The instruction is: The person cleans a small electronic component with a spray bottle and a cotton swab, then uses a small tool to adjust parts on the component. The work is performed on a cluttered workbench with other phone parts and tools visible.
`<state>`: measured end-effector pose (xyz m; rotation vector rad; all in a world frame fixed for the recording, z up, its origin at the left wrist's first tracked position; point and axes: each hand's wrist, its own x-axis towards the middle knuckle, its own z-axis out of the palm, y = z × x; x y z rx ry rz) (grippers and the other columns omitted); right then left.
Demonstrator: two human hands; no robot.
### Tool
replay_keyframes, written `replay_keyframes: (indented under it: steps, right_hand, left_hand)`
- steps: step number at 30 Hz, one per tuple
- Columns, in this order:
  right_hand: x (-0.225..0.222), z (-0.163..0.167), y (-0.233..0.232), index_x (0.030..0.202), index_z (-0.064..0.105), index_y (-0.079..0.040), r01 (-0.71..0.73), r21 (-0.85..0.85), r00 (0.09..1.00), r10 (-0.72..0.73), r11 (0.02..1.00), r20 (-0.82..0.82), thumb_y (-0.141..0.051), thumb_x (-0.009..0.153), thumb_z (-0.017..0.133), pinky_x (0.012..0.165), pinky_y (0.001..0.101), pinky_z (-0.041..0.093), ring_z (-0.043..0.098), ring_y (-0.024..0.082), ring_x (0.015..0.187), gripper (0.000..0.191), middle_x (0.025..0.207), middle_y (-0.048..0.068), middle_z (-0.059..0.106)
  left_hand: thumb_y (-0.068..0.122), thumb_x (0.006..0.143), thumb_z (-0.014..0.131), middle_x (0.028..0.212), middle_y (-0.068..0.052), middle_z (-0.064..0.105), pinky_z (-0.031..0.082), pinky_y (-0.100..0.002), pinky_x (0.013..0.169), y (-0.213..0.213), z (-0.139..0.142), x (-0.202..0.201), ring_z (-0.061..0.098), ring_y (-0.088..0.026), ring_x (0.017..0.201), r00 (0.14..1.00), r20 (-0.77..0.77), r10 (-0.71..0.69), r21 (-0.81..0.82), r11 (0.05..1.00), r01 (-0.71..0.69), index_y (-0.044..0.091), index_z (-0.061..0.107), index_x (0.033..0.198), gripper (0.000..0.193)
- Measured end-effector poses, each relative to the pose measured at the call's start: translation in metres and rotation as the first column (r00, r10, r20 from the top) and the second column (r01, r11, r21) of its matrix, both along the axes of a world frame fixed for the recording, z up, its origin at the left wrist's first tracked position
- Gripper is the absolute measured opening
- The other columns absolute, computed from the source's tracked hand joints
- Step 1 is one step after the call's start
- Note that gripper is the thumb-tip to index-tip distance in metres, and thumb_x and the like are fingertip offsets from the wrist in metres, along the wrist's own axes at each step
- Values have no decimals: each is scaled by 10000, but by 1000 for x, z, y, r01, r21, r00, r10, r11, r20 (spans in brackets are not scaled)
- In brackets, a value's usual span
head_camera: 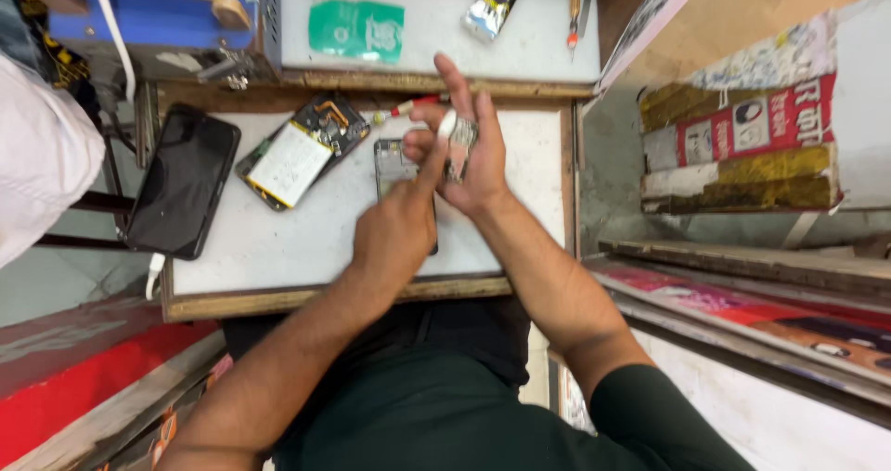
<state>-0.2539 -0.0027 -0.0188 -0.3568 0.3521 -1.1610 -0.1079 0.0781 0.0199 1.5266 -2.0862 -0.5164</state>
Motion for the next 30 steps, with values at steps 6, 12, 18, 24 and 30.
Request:
replay_keyframes:
  steps: [6, 12, 18, 24, 30]
  right_hand:
    - [2, 3, 7, 1694, 197, -294, -35, 34, 999, 34, 999, 28, -572, 1104, 331, 903, 424, 612, 738, 278, 982, 666, 1098, 141, 712]
    - [-4, 6, 3, 1703, 180, -300, -9, -64, 999, 12, 998, 41, -567, 1117, 331, 870, 415, 617, 738, 292, 1003, 662, 1127, 159, 712]
    - [-2, 7, 3, 1700, 161, -327, -27, -53, 999, 25, 998, -34, -615, 1095, 311, 863, 412, 623, 745, 279, 970, 687, 1098, 154, 703]
    - [1, 9, 1, 1709, 166, -315, -59, -31, 998, 58, 998, -21, -684, 1072, 280, 770, 380, 621, 731, 255, 881, 745, 1095, 151, 700]
    - [2, 9, -2, 1705, 180, -281, -42, -67, 996, 36, 997, -87, -779, 1017, 212, 699, 351, 617, 733, 247, 841, 850, 1127, 205, 694]
  left_hand:
    - [47, 944, 579, 763, -151, 649, 541, -490, 496, 6, -4, -2, 657, -354, 581, 1000, -30, -3, 19, 1000, 4, 211, 424, 1571, 667]
    - [58, 950, 580, 823, -174, 679, 554, -502, 508, 12, 1, -7, 679, -372, 614, 999, -38, -17, -18, 1000, 17, 187, 410, 1572, 658]
    - [59, 955, 553, 803, -160, 681, 564, -502, 538, 13, 4, -15, 691, -359, 634, 996, -74, -49, 65, 996, 54, 212, 406, 1576, 657]
    - [45, 953, 547, 853, -166, 695, 553, -492, 528, 11, 1, -17, 680, -368, 638, 995, -90, -38, -7, 999, 37, 200, 405, 1579, 660]
    - [53, 931, 569, 770, -139, 667, 550, -487, 487, 3, -2, -15, 681, -347, 582, 998, 26, -65, 3, 998, 65, 231, 394, 1585, 700]
